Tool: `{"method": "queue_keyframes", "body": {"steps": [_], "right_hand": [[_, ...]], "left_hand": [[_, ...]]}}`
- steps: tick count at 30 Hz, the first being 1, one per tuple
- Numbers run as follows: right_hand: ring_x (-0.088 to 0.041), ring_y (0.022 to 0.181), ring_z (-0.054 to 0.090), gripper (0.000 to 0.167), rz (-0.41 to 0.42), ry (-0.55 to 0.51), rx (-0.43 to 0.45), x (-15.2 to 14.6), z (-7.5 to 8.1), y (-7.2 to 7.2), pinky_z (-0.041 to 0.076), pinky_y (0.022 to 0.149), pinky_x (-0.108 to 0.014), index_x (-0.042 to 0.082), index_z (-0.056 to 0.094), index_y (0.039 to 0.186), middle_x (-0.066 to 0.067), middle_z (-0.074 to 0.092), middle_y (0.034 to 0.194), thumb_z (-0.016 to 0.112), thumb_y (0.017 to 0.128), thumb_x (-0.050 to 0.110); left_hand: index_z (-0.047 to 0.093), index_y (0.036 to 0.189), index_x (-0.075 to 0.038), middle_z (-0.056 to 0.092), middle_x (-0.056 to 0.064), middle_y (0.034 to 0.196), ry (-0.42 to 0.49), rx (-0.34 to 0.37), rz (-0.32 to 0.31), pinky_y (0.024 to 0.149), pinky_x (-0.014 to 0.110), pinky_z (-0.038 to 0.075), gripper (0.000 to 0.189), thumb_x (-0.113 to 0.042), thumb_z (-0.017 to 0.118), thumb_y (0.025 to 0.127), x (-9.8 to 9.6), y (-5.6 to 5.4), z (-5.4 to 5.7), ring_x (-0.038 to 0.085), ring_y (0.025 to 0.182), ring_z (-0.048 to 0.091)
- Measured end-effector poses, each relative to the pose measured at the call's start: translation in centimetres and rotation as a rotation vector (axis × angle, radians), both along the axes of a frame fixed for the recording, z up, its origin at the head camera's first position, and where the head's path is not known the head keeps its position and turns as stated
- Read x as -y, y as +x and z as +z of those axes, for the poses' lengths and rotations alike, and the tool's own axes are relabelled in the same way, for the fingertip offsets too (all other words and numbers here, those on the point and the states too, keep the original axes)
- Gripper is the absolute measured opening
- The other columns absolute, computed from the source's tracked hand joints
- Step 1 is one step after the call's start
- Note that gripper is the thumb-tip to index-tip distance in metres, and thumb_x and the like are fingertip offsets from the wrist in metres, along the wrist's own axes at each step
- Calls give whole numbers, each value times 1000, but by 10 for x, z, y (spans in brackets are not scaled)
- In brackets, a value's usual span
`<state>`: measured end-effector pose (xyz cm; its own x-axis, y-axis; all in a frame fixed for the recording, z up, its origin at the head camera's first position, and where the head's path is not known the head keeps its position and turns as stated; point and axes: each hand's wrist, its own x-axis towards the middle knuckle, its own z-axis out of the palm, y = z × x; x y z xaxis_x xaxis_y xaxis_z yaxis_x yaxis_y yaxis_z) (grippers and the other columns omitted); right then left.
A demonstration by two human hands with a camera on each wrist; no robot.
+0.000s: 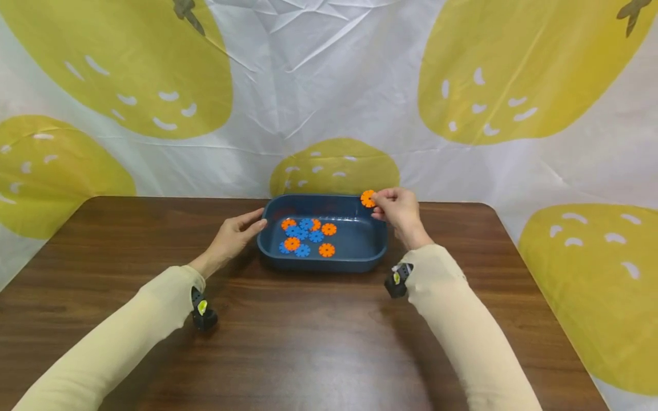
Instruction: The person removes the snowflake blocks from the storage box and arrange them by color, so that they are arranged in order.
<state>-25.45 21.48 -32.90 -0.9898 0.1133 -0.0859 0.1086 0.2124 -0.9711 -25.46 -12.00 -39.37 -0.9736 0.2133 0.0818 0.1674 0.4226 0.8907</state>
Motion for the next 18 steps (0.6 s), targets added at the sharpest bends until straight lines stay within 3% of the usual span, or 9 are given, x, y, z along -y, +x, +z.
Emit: {"method": "queue_keyframes", "body": {"steps": [4,7,14,18], "right_hand": [[-1,53,58,13,-92,-165,10,-27,-2,3,53,57,-14,-2,52,96,6,59,66,57,93,10],[-2,53,59,12,-138,-214,47,-44,-9,4,53,57,-15,-1,52,95,5,60,66,57,93,10],[0,55,56,19,-132,37,191,-65,-33,2,55,62,-18,-7,53,107,5,57,69,53,94,6],[-1,53,57,24,-115,94,243,-68,-40,0,55,60,-19,-11,53,112,4,57,71,53,95,6]], "left_hand": [[47,139,-9,47,11,142,4,0,1,108,45,34,50,-30,57,95,1,0,0,28,134,39],[46,139,-10,46,11,142,7,2,4,109,45,33,50,-30,57,95,3,1,0,28,134,38],[45,140,-10,45,11,143,1,4,3,108,46,33,51,-30,56,95,6,4,-1,29,135,37],[46,140,-10,46,11,143,15,5,4,108,46,34,50,-31,56,95,5,4,0,29,134,38]]}}
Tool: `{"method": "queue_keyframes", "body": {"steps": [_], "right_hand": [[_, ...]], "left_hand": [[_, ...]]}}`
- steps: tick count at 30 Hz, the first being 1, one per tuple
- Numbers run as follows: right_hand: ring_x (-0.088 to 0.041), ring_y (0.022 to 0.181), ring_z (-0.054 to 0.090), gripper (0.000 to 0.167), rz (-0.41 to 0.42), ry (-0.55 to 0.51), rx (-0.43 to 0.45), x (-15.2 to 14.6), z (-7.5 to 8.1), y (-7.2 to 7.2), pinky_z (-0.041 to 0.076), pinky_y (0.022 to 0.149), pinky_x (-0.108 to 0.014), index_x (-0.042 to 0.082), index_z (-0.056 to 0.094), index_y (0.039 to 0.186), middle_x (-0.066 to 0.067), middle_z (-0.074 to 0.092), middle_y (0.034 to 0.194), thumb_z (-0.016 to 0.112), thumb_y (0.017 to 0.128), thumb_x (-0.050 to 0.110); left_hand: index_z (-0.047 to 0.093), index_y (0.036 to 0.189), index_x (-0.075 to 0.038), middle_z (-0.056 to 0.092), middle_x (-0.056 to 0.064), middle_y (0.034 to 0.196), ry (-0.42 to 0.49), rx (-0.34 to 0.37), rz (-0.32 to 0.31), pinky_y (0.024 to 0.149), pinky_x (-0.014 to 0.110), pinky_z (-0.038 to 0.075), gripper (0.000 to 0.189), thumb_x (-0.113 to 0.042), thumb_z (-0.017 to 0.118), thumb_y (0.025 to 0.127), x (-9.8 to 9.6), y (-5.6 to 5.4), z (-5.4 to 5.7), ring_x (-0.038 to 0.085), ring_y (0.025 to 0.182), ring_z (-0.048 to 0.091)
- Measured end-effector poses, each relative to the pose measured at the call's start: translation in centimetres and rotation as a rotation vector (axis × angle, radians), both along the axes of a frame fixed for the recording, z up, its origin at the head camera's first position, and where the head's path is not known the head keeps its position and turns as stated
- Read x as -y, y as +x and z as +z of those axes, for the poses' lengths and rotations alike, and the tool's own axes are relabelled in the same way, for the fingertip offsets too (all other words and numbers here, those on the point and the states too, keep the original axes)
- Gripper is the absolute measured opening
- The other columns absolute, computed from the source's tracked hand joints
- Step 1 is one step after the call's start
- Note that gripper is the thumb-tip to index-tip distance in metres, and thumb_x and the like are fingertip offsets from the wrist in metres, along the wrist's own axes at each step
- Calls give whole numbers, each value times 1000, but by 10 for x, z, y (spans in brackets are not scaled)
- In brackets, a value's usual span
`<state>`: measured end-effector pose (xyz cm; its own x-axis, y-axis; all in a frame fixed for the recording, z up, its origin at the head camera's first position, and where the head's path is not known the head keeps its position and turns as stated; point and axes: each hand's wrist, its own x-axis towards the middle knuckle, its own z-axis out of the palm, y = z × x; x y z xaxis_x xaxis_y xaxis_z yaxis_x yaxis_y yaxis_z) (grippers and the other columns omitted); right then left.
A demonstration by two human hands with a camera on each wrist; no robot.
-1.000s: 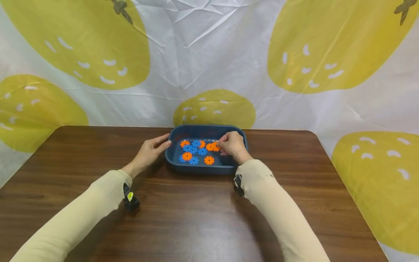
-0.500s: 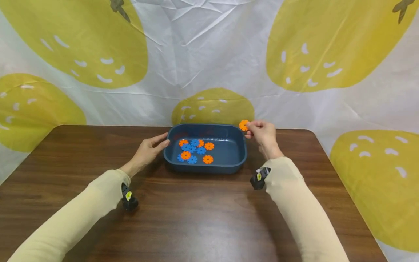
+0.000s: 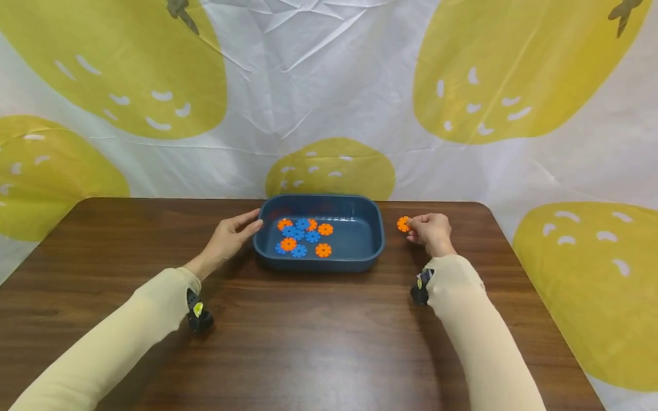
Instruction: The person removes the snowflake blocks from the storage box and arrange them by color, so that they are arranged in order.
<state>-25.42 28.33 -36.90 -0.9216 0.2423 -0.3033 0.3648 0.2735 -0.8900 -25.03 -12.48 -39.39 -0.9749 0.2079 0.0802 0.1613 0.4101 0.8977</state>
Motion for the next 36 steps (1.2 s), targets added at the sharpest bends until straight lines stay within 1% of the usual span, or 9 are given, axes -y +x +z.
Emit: {"method": "queue_keyframes", "body": {"steps": [7,10,15,19,22,24,27,29,36], "right_hand": [[-2,52,57,23,31,42,34,-2,-6,-3,55,58,-19,-12,55,109,6,58,65,54,93,4],[-2,52,57,19,20,48,46,-3,-8,-3,55,57,-19,-10,58,104,7,58,62,55,92,5],[-2,54,50,18,30,205,24,-3,-10,-2,51,52,-17,-6,61,95,8,53,62,59,91,11],[-5,51,44,25,49,350,21,-3,-10,-2,43,47,-19,-8,64,95,7,49,60,62,89,17],[-13,60,46,30,59,419,27,-3,-10,-1,39,51,-23,-9,65,100,1,54,67,62,89,19],[-20,71,48,31,65,456,21,-2,-10,1,39,58,-27,-8,66,99,-7,58,76,62,89,21],[-26,88,47,31,76,492,11,0,-11,3,39,71,-32,-8,66,97,-15,61,97,61,89,22],[-28,90,48,31,85,508,5,0,-12,3,39,75,-35,-8,67,95,-17,61,100,61,89,22],[-30,90,51,31,90,551,8,0,-13,3,43,75,-38,-6,67,96,-19,61,103,61,88,24]], "left_hand": [[44,140,-9,43,12,144,17,25,0,109,47,31,51,-30,56,95,-1,0,2,30,135,35],[43,140,-5,42,16,144,12,38,0,109,48,31,49,-24,54,96,-3,7,12,33,135,35],[42,139,2,42,20,142,3,33,2,109,48,32,47,-16,53,97,-9,23,33,35,134,36],[41,139,1,41,20,143,4,46,4,110,47,31,47,-17,52,98,-10,27,37,34,135,35],[41,140,1,41,19,143,12,50,0,110,47,30,47,-18,52,97,-9,27,36,34,135,34],[42,140,-1,42,18,143,18,47,1,110,48,29,48,-20,53,97,-6,19,25,33,136,34],[43,140,-6,43,14,144,13,34,3,110,47,30,49,-26,54,97,-2,8,9,31,136,35],[45,140,-9,44,12,144,12,26,10,110,46,31,50,-29,55,96,0,0,-2,30,136,35],[46,140,-11,46,10,143,0,10,17,110,45,32,49,-30,55,96,0,1,-1,28,135,37]]}}
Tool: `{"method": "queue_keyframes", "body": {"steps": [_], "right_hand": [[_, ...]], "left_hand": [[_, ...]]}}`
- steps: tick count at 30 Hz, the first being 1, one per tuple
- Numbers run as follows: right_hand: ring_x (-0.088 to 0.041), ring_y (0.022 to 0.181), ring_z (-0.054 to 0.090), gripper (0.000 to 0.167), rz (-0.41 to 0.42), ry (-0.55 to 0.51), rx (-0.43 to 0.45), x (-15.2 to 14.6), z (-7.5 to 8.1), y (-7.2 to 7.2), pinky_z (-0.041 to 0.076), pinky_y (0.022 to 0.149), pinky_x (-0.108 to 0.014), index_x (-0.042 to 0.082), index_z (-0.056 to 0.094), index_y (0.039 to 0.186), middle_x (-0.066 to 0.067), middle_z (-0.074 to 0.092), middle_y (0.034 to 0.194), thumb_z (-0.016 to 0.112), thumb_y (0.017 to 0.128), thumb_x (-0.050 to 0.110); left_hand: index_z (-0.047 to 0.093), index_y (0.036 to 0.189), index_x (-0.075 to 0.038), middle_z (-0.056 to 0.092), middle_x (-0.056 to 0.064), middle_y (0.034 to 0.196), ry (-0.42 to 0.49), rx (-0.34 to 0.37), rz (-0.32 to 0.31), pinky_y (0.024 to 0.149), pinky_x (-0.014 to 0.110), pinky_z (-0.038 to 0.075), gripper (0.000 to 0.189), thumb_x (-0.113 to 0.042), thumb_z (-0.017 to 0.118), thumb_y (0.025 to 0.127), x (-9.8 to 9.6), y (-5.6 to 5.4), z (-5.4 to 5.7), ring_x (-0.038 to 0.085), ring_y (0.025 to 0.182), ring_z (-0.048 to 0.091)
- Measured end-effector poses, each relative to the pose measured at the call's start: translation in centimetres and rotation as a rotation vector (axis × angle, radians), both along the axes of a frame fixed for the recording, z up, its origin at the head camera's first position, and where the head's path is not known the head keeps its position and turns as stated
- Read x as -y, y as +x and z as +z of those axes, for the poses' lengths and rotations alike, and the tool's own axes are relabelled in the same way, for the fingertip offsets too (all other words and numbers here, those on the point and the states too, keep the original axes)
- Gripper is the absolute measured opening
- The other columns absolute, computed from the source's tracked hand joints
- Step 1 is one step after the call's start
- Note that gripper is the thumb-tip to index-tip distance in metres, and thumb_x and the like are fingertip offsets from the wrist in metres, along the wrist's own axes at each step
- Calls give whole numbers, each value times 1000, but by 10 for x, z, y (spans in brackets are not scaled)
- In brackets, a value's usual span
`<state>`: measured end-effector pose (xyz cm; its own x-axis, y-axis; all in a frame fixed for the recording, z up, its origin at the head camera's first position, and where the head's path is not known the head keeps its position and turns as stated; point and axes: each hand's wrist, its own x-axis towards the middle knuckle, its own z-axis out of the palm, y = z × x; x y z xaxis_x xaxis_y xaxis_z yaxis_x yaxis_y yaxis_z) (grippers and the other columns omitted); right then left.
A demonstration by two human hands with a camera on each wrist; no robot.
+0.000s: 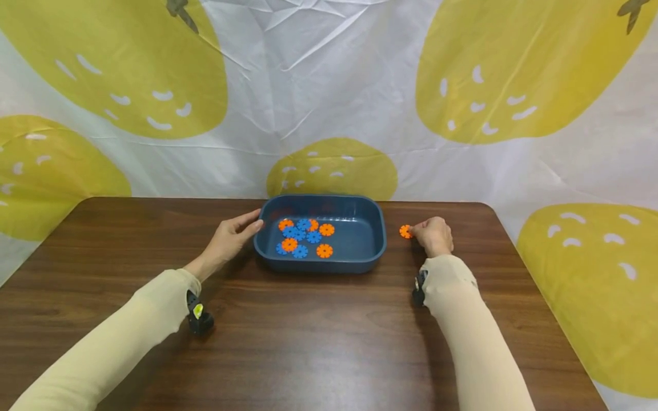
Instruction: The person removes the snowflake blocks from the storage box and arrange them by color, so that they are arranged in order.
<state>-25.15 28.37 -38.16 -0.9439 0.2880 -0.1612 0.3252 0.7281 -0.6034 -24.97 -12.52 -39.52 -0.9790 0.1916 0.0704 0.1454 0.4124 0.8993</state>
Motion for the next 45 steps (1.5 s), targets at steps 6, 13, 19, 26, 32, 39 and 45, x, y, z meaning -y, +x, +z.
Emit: {"method": "queue_keyframes", "body": {"steps": [6,13,19,26,32,39,45], "right_hand": [[-30,89,52,31,-10,26,-8,1,0,0,44,70,-38,-4,69,98,-20,62,104,63,87,25],[-32,89,54,32,-16,47,-9,1,-2,-1,45,68,-38,-2,68,97,-20,63,102,63,87,27],[-36,94,56,33,-8,45,-41,-3,-7,-3,46,76,-44,-3,69,93,-22,64,103,63,86,29],[-22,88,52,40,-29,-78,-175,4,-2,3,42,73,-30,-6,67,100,-18,65,103,57,92,32],[-1,57,47,31,18,-343,-329,34,22,3,40,52,-16,-4,62,100,8,61,67,61,91,26],[-2,50,45,24,229,-553,-321,82,35,5,41,47,-16,-8,59,100,13,54,60,63,90,13],[-9,58,51,22,433,-453,-144,107,31,7,48,55,-21,-3,62,100,-6,62,75,65,89,16]], "left_hand": [[46,140,-11,45,9,143,0,4,-2,110,45,32,49,-30,55,96,0,0,0,27,135,37],[44,141,-12,43,11,144,-7,14,-4,109,47,32,50,-32,54,96,0,0,1,29,136,36],[44,141,-14,42,9,145,-2,35,-8,110,47,31,50,-33,54,96,-2,-1,-3,29,136,34],[44,141,-13,42,9,145,8,27,-13,110,47,31,50,-33,54,96,-2,-3,-6,29,136,35],[46,140,-10,44,12,143,16,-5,2,110,46,31,49,-31,55,96,1,-7,-4,30,135,37],[45,140,-11,43,12,144,15,12,7,111,47,29,50,-32,54,96,0,-7,-5,30,136,35],[45,140,-11,43,12,144,22,4,4,110,47,31,50,-32,54,96,-2,-7,-6,30,135,36]]}}
